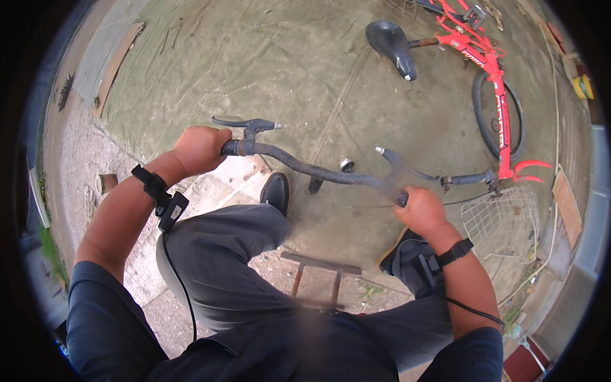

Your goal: The person removes a handlebar from a red bicycle, then reattaches it to the stem and secures it with a bolt. The person then positions a front wire basket against the fork and handlebar area, aligning it for attachment.

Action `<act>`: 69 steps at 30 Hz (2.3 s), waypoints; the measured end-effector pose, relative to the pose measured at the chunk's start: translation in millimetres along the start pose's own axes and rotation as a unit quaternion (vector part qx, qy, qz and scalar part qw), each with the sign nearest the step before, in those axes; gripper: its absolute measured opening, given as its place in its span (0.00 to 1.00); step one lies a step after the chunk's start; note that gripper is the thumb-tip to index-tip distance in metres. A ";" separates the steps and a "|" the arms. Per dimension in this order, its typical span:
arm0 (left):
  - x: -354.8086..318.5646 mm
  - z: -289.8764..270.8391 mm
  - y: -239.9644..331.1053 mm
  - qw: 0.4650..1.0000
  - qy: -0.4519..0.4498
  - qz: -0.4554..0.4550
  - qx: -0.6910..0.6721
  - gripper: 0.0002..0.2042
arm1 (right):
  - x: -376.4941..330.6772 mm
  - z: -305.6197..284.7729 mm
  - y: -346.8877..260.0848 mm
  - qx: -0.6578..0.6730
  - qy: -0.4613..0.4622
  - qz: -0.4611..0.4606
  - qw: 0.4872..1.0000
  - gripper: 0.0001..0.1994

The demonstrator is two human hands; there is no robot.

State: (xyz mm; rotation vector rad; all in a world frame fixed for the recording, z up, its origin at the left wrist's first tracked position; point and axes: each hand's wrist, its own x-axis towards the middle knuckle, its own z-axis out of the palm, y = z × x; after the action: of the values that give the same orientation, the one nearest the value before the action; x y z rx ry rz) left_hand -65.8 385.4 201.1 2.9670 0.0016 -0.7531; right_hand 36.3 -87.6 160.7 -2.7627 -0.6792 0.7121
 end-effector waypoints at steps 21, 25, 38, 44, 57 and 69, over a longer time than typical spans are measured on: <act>-8.1 10.6 5.6 0.999 -0.029 -0.022 -0.032 0.12 | -8.5 -12.4 -25.1 -0.011 -0.053 0.027 0.998 0.13; -11.0 14.7 0.7 0.997 -0.046 -0.013 -0.061 0.11 | -4.7 -11.3 -25.0 -0.031 -0.036 0.015 0.999 0.10; -9.0 3.9 -10.3 0.944 -0.267 -0.038 -0.190 0.12 | 1.5 -11.5 -21.5 -0.050 -0.046 -0.050 0.996 0.10; -9.1 6.4 -13.4 0.925 -0.282 -0.028 -0.254 0.14 | 29.8 -39.7 -19.8 0.035 -0.250 -0.024 0.967 0.12; -26.2 28.8 -6.6 0.982 -0.074 -0.008 -0.172 0.11 | 22.4 -28.5 -22.3 -0.051 -0.145 -0.023 0.988 0.09; -12.0 52.4 -7.7 0.991 0.112 -0.077 0.008 0.07 | 29.0 -23.5 -36.2 -0.117 0.014 0.009 0.993 0.07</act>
State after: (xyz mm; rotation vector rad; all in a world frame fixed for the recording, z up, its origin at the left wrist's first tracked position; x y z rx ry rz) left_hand -101.5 389.2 160.4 3.0757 0.2414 -0.4312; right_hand 56.8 -44.0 180.2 -2.9876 -0.7803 0.6325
